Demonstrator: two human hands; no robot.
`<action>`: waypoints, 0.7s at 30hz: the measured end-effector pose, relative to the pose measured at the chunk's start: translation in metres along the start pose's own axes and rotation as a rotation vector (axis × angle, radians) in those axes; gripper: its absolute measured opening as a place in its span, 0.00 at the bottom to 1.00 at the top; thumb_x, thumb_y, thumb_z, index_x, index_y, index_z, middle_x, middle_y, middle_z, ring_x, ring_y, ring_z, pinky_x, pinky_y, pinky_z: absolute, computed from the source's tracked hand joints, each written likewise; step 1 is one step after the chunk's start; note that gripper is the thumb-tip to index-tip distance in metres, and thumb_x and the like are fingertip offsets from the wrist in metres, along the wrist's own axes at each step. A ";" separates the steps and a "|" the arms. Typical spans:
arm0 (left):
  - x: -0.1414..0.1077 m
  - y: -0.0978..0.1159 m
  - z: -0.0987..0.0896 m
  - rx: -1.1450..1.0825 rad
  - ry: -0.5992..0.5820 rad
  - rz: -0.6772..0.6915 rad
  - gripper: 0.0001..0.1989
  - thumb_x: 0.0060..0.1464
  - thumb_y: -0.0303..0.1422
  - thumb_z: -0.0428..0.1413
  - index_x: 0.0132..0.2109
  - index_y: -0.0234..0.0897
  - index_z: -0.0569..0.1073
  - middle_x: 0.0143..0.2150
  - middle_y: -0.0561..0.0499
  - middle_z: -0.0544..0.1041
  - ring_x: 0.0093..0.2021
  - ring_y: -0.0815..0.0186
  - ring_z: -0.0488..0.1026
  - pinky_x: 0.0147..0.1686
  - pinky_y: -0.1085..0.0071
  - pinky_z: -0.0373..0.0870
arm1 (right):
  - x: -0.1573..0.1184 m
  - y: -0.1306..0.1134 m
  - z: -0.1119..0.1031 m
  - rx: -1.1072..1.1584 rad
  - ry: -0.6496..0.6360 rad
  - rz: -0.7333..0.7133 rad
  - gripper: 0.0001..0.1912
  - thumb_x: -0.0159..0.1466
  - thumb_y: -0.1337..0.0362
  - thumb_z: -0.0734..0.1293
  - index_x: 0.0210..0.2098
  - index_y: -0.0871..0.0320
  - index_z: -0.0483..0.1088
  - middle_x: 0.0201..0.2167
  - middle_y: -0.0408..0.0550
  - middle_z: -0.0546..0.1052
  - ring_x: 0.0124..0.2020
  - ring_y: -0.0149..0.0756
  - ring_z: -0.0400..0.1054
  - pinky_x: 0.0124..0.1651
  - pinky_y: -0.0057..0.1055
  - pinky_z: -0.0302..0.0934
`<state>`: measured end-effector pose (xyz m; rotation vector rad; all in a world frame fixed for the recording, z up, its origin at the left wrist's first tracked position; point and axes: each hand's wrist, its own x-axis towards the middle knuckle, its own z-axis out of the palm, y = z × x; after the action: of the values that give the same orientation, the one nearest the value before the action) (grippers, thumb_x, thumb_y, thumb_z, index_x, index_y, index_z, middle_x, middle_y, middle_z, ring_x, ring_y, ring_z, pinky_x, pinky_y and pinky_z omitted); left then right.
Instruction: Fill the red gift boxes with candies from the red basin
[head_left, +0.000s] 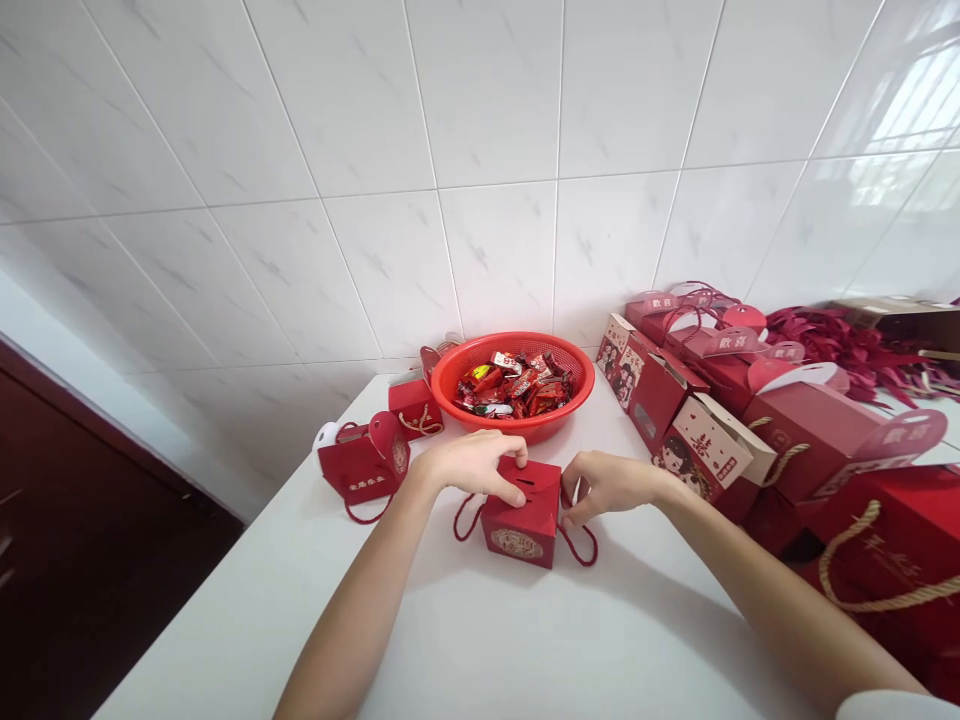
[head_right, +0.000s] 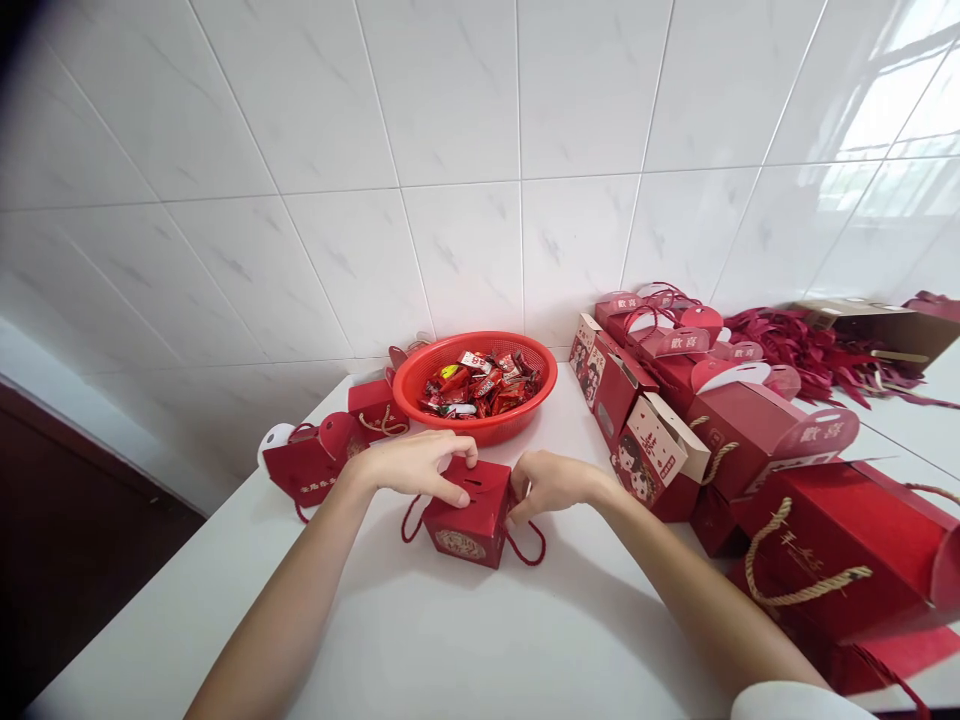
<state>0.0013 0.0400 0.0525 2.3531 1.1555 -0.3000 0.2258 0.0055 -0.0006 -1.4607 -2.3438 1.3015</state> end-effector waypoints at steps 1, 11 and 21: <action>0.000 0.000 0.000 -0.005 0.008 -0.010 0.23 0.46 0.48 0.62 0.48 0.43 0.71 0.48 0.50 0.72 0.46 0.57 0.69 0.34 0.71 0.63 | -0.001 0.002 0.003 0.087 0.015 -0.002 0.20 0.47 0.50 0.75 0.23 0.59 0.71 0.24 0.42 0.74 0.28 0.31 0.64 0.31 0.28 0.54; -0.033 0.029 0.000 -0.619 0.183 0.448 0.20 0.57 0.35 0.58 0.57 0.42 0.69 0.58 0.45 0.70 0.48 0.59 0.74 0.46 0.63 0.72 | -0.054 -0.034 0.000 0.775 0.325 -0.205 0.18 0.54 0.53 0.75 0.35 0.60 0.74 0.36 0.50 0.79 0.41 0.38 0.72 0.52 0.39 0.62; -0.067 0.069 0.020 -0.409 0.303 0.623 0.37 0.57 0.46 0.61 0.70 0.49 0.59 0.75 0.46 0.48 0.73 0.44 0.43 0.66 0.46 0.56 | -0.074 -0.069 0.022 0.582 0.745 -0.366 0.14 0.57 0.56 0.72 0.38 0.57 0.70 0.35 0.47 0.78 0.38 0.39 0.73 0.40 0.34 0.68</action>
<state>0.0145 -0.0520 0.0853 2.2821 0.4797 0.4768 0.2076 -0.0775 0.0585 -1.0147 -1.4855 0.9774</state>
